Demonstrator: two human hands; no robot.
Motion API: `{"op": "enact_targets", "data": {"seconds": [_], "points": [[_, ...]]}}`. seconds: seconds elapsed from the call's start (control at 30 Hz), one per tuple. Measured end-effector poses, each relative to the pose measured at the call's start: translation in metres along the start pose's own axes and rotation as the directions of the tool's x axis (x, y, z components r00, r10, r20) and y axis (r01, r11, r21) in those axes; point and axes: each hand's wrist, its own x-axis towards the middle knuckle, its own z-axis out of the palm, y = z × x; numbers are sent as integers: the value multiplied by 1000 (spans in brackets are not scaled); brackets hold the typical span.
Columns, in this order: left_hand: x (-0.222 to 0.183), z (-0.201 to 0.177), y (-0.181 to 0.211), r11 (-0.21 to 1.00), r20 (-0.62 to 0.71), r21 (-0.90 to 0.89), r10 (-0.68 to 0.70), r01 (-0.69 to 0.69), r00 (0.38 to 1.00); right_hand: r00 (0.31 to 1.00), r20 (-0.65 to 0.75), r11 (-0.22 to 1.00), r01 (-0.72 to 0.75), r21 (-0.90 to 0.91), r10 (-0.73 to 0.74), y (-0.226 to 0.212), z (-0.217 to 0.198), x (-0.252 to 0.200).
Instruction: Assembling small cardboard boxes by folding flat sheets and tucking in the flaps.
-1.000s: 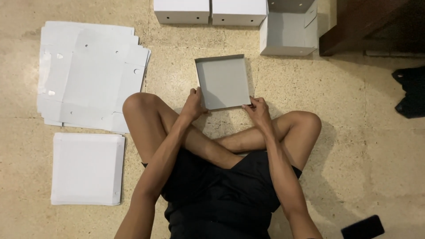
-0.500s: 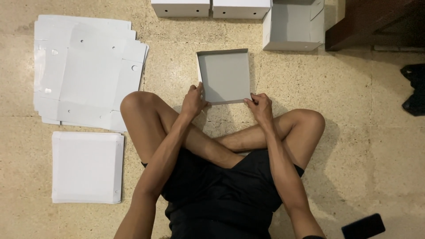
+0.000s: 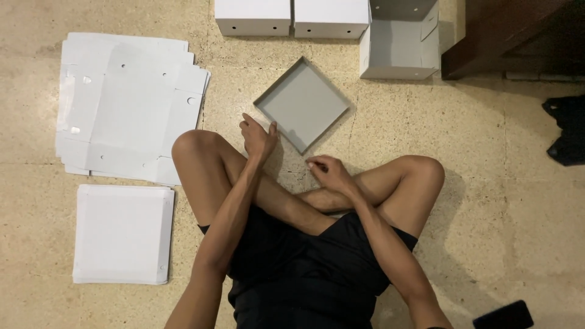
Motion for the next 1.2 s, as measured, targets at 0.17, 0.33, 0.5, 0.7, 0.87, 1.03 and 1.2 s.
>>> {"op": "enact_targets", "data": {"seconds": [0.17,0.33,0.5,0.7,0.87,1.03,1.2], "points": [[4,4,-4,995,36,100,6,-9,999,988,-151,999,-6,-35,1,37,8,26],[11,11,-4,999,94,32,29,-32,995,904,-426,999,-33,-19,22,48,-16,38],[9,9,4,996,140,-30,85,-81,987,814,-581,998,-19,-52,-15,67,-31,46],[17,16,-4,989,104,-73,133,-125,986,828,-561,997,-32,-64,-9,63,-35,48],[9,3,9,986,100,-76,159,-151,982,891,-454,997,-23,-77,-14,45,-37,42],[12,8,3,976,105,-115,197,-185,975,903,-427,995,-7,-104,-38,60,-35,45],[8,6,0,969,157,-155,216,-191,964,924,-382,994,-37,-99,-4,73,-38,41]]}}
